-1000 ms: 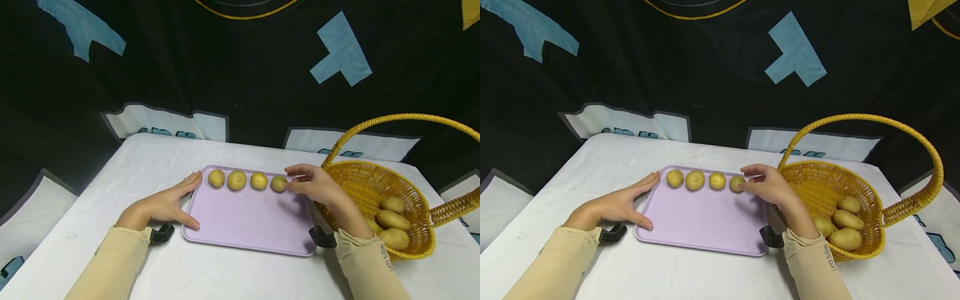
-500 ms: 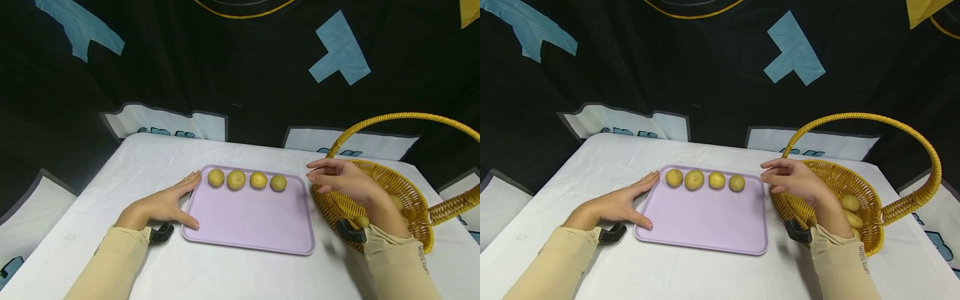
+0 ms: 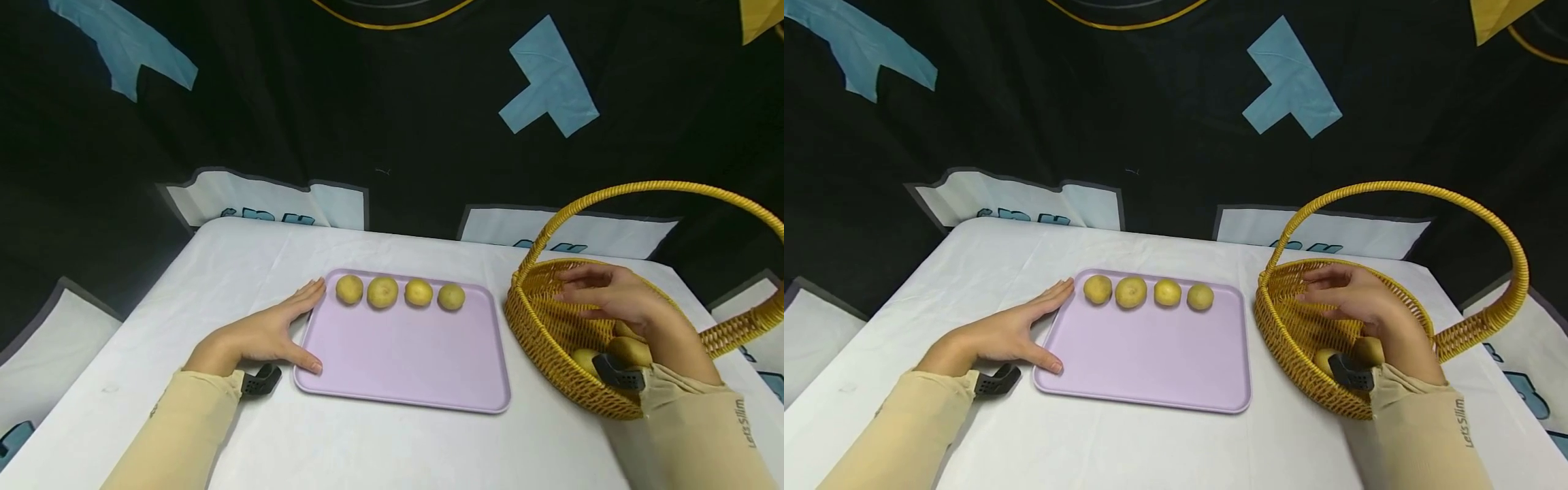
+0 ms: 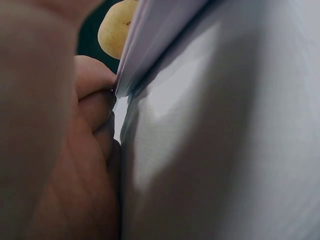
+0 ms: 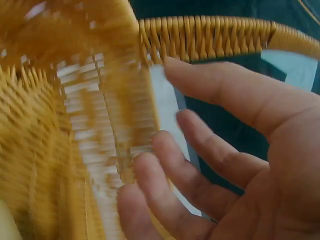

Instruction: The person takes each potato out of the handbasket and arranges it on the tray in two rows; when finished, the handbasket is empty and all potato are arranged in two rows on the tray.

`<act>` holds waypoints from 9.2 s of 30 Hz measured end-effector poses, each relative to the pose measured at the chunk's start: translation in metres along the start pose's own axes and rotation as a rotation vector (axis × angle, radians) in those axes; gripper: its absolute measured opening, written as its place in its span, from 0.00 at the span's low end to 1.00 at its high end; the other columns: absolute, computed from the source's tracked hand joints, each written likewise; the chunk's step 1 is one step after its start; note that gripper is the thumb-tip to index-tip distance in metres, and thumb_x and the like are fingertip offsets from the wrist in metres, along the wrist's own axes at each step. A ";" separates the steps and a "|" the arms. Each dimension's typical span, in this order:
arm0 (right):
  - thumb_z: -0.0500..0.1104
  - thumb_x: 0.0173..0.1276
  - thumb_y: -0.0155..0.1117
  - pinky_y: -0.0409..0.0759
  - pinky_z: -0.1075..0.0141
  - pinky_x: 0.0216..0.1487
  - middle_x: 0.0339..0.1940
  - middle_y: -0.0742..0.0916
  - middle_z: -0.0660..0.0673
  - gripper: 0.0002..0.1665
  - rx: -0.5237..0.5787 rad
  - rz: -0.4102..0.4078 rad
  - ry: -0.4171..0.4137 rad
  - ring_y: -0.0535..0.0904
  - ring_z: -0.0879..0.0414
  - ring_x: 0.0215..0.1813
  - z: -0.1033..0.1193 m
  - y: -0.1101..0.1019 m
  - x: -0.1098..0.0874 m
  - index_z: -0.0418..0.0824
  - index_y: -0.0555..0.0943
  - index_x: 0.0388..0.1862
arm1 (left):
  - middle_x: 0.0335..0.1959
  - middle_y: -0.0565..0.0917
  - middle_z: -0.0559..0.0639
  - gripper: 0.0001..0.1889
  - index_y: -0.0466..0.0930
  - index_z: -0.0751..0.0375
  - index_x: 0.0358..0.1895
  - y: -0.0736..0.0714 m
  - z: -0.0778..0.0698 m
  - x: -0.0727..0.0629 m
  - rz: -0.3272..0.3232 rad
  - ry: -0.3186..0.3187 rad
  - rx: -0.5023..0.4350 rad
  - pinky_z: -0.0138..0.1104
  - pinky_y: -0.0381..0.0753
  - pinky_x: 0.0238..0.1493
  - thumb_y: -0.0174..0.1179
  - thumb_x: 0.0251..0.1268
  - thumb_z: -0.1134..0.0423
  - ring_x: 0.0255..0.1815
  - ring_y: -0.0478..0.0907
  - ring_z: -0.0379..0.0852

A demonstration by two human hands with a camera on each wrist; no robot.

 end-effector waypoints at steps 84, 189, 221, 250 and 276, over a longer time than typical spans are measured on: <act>0.40 0.62 0.72 0.86 0.55 0.42 0.51 0.80 0.36 0.32 -0.208 0.048 -0.019 0.78 0.49 0.44 0.018 0.007 -0.004 0.29 0.72 0.62 | 0.83 0.38 0.55 0.72 0.43 0.63 0.82 0.000 0.000 0.001 -0.004 0.021 -0.007 0.57 0.39 0.76 0.81 0.37 0.38 0.82 0.33 0.57; 0.43 0.44 0.88 0.80 0.66 0.47 0.41 0.88 0.55 0.30 -0.215 0.061 -0.485 0.80 0.58 0.43 0.140 0.267 0.032 0.42 0.89 0.50 | 0.83 0.39 0.52 0.70 0.44 0.61 0.82 -0.001 0.001 0.001 0.005 0.027 0.002 0.55 0.40 0.77 0.80 0.39 0.37 0.82 0.33 0.52; 0.43 0.55 0.82 0.81 0.69 0.43 0.43 0.89 0.49 0.28 -0.176 0.088 -0.560 0.83 0.59 0.41 0.143 0.282 0.030 0.37 0.86 0.55 | 0.83 0.40 0.53 0.69 0.45 0.63 0.81 -0.003 0.000 0.001 -0.001 0.038 -0.006 0.56 0.40 0.77 0.80 0.40 0.38 0.82 0.34 0.53; 0.45 0.56 0.82 0.81 0.68 0.46 0.49 0.89 0.47 0.32 -0.251 0.102 -0.532 0.83 0.58 0.44 0.140 0.285 0.029 0.37 0.84 0.59 | 0.83 0.41 0.53 0.69 0.46 0.62 0.81 -0.002 0.001 0.001 -0.002 0.033 -0.009 0.56 0.40 0.77 0.80 0.40 0.38 0.82 0.34 0.53; 0.44 0.56 0.82 0.81 0.66 0.46 0.49 0.86 0.49 0.35 -0.241 0.115 -0.515 0.82 0.56 0.46 0.139 0.285 0.030 0.40 0.81 0.62 | 0.83 0.40 0.53 0.68 0.46 0.64 0.81 -0.003 0.000 0.000 0.000 0.023 0.001 0.56 0.40 0.77 0.80 0.40 0.38 0.82 0.34 0.53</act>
Point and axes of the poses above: each hand's wrist, its own x-axis towards the middle knuckle, its own y-axis out of the palm, z = x × y, the point moved 7 cm from there along x, towards the middle knuckle
